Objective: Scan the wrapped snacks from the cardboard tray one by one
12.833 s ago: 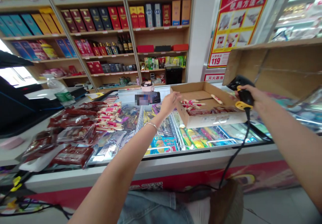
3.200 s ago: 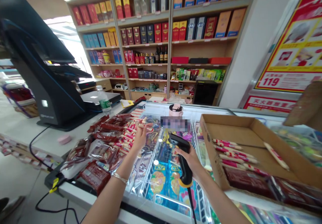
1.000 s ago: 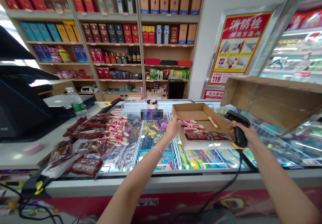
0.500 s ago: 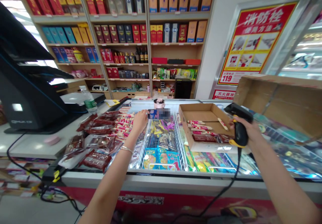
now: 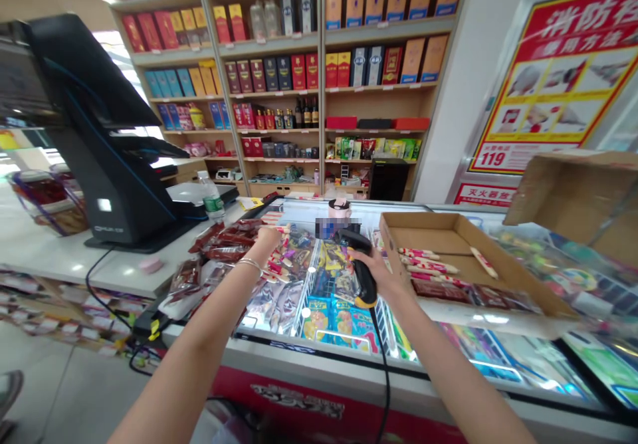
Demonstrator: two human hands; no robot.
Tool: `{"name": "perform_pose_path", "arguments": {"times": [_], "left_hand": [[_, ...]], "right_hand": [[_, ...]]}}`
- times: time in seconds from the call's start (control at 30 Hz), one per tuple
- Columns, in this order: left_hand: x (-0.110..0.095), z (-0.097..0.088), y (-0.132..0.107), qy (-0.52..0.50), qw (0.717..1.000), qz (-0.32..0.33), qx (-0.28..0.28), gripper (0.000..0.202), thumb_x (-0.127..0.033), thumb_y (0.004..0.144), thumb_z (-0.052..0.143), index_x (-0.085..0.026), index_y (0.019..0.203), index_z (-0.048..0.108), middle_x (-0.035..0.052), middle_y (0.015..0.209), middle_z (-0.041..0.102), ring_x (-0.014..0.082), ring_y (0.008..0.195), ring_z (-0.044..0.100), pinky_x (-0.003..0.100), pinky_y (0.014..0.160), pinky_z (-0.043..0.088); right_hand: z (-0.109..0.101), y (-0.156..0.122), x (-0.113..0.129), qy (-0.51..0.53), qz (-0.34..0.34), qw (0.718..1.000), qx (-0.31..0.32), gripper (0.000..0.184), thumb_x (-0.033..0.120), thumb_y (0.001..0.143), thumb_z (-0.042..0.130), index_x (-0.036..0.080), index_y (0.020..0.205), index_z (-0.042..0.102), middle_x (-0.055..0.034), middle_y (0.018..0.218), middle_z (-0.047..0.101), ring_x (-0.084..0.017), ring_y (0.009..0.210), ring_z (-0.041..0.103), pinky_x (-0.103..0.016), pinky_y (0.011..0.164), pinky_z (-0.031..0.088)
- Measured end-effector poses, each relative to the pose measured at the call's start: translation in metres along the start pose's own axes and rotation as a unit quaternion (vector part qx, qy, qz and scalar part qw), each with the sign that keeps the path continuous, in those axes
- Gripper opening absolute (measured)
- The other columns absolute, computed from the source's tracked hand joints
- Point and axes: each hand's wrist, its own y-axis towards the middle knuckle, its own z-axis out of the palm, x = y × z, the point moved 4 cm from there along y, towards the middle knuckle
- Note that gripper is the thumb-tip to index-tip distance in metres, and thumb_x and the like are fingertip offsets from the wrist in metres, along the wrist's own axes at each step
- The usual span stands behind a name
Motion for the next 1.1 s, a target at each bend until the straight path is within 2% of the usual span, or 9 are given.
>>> {"name": "perform_pose_path", "arguments": {"times": [0.27, 0.37, 0.43, 0.5, 0.57, 0.63, 0.73, 0.87, 1.1], "left_hand": [[0.013, -0.011, -0.015, -0.002, 0.998, 0.024, -0.064, 0.013, -0.008, 0.071, 0.054, -0.011, 0.072, 0.067, 0.0205, 0.081, 0.068, 0.0281, 0.089, 0.065, 0.040, 0.083, 0.047], [0.021, -0.022, -0.023, -0.020, 0.995, 0.022, -0.100, 0.018, -0.012, 0.077, 0.049, -0.011, 0.086, 0.065, 0.0184, 0.082, 0.068, 0.0268, 0.087, 0.065, 0.039, 0.081, 0.047], [0.018, -0.026, -0.028, -0.115, 0.980, 0.036, -0.158, 0.024, -0.017, 0.082, 0.045, -0.013, 0.102, 0.058, 0.0161, 0.091, 0.067, 0.0238, 0.090, 0.065, 0.038, 0.082, 0.048], [0.004, -0.024, -0.033, -0.320, 0.918, 0.074, -0.224, 0.028, -0.024, 0.085, 0.044, -0.016, 0.111, 0.049, 0.0130, 0.099, 0.066, 0.0200, 0.091, 0.064, 0.035, 0.079, 0.051], [-0.016, -0.013, -0.035, -0.539, 0.796, 0.113, -0.251, 0.032, -0.031, 0.085, 0.045, -0.019, 0.115, 0.041, 0.0106, 0.104, 0.064, 0.0174, 0.092, 0.064, 0.034, 0.076, 0.053], [-0.042, 0.004, -0.033, -0.667, 0.697, 0.129, -0.230, 0.038, -0.038, 0.084, 0.048, -0.021, 0.116, 0.035, 0.0095, 0.107, 0.062, 0.0162, 0.092, 0.064, 0.035, 0.075, 0.055], [-0.071, 0.029, -0.029, -0.745, 0.629, 0.109, -0.196, 0.043, -0.044, 0.084, 0.050, -0.022, 0.116, 0.033, 0.0094, 0.110, 0.060, 0.0159, 0.090, 0.065, 0.038, 0.076, 0.056], [-0.080, 0.045, -0.027, -0.755, 0.621, 0.090, -0.192, 0.039, -0.043, 0.086, 0.047, -0.023, 0.117, 0.034, 0.0089, 0.112, 0.058, 0.0169, 0.094, 0.064, 0.034, 0.073, 0.056], [-0.075, 0.034, -0.036, -0.660, 0.693, 0.129, -0.259, 0.031, -0.040, 0.091, 0.036, -0.021, 0.116, 0.038, 0.0097, 0.110, 0.058, 0.0146, 0.092, 0.064, 0.027, 0.070, 0.054]], "right_hand": [[-0.018, 0.006, -0.047, -0.001, 0.066, 0.998, 0.000, 0.045, 0.032, 0.059, 0.077, 0.015, 0.093, 0.053, -0.0020, 0.068, 0.064, -0.011, 0.045, 0.056, -0.020, 0.042, 0.044], [-0.022, 0.007, -0.050, -0.011, 0.078, 0.997, -0.021, 0.040, 0.033, 0.062, 0.075, 0.014, 0.090, 0.054, -0.0032, 0.068, 0.064, -0.011, 0.046, 0.057, -0.021, 0.043, 0.045], [-0.021, 0.008, -0.051, -0.010, 0.083, 0.996, -0.026, 0.037, 0.033, 0.064, 0.073, 0.013, 0.091, 0.056, -0.0051, 0.072, 0.066, -0.011, 0.046, 0.057, -0.021, 0.043, 0.046], [-0.019, 0.008, -0.051, -0.010, 0.088, 0.996, -0.024, 0.036, 0.032, 0.066, 0.071, 0.013, 0.093, 0.059, -0.0070, 0.077, 0.068, -0.011, 0.047, 0.058, -0.021, 0.044, 0.046], [-0.017, 0.006, -0.048, -0.007, 0.091, 0.996, -0.023, 0.034, 0.030, 0.067, 0.071, 0.012, 0.093, 0.060, -0.0080, 0.080, 0.068, -0.012, 0.050, 0.060, -0.021, 0.047, 0.048], [-0.015, 0.003, -0.044, -0.001, 0.093, 0.995, -0.027, 0.030, 0.027, 0.067, 0.070, 0.011, 0.090, 0.062, -0.0081, 0.079, 0.068, -0.013, 0.054, 0.062, -0.021, 0.053, 0.051], [-0.014, 0.001, -0.042, 0.004, 0.099, 0.994, -0.044, 0.024, 0.023, 0.066, 0.069, 0.011, 0.086, 0.063, -0.0077, 0.075, 0.068, -0.014, 0.058, 0.064, -0.021, 0.057, 0.052], [-0.017, 0.004, -0.047, -0.009, 0.109, 0.992, -0.055, 0.022, 0.023, 0.066, 0.069, 0.012, 0.084, 0.063, -0.0073, 0.075, 0.068, -0.012, 0.051, 0.061, -0.019, 0.048, 0.049], [-0.025, 0.005, -0.055, -0.065, 0.133, 0.982, -0.113, 0.021, 0.024, 0.065, 0.070, 0.012, 0.080, 0.061, -0.0022, 0.057, 0.061, -0.014, 0.044, 0.059, -0.021, 0.040, 0.046]]}}
